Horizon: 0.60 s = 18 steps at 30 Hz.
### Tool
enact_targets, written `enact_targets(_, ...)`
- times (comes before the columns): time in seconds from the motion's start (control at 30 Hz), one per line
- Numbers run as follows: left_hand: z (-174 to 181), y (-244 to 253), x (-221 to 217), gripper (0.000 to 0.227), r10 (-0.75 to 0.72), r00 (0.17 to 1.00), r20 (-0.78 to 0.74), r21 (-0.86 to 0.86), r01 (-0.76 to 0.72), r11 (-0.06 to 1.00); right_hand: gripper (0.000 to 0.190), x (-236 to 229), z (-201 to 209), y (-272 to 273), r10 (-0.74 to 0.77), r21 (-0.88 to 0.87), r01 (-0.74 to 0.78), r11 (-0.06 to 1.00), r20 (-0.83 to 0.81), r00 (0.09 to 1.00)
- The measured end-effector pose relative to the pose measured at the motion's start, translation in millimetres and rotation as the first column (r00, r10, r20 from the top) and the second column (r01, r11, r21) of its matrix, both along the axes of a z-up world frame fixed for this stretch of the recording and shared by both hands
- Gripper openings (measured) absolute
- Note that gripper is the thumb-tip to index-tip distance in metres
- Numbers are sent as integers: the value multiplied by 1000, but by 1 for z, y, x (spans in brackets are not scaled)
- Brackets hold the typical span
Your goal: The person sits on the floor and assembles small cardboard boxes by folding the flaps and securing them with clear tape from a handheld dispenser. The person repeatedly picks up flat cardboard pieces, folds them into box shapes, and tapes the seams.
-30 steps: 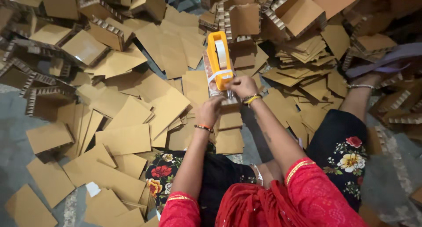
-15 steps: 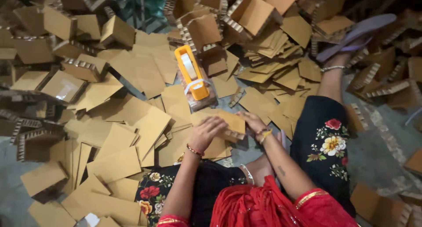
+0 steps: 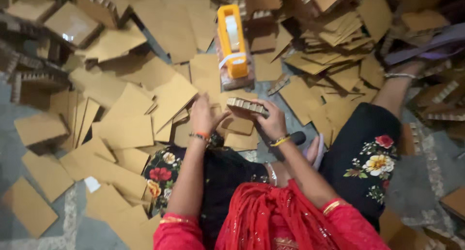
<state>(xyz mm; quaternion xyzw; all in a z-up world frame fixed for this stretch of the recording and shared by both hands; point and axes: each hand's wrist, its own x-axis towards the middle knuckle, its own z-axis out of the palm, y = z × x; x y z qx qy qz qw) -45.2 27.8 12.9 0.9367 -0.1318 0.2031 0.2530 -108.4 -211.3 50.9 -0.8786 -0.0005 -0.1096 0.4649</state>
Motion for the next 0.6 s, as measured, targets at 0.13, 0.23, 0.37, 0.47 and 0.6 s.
enact_targets(0.13,8,-15,14,60,-359,887,-292,-283,278,918,40,28,-12,3,237,-4,-237,971,8,971)
enact_targets(0.23,9,-22,16,33,-275,862,-427,-274,166,947,27,64,-23,-1,285,255,-279,926,13,958)
enact_targets(0.37,11,-26,25,38,-260,899,-353,-310,149,939,22,154,-9,3,1,558,0,830,-2,1000)
enact_targets(0.47,16,-31,26,38,-247,906,-344,-303,142,942,23,183,11,15,-23,191,106,976,-392,920)
enact_targets(0.6,33,-29,24,41,-209,895,-394,-262,109,959,36,144,-4,21,13,38,-15,999,39,999)
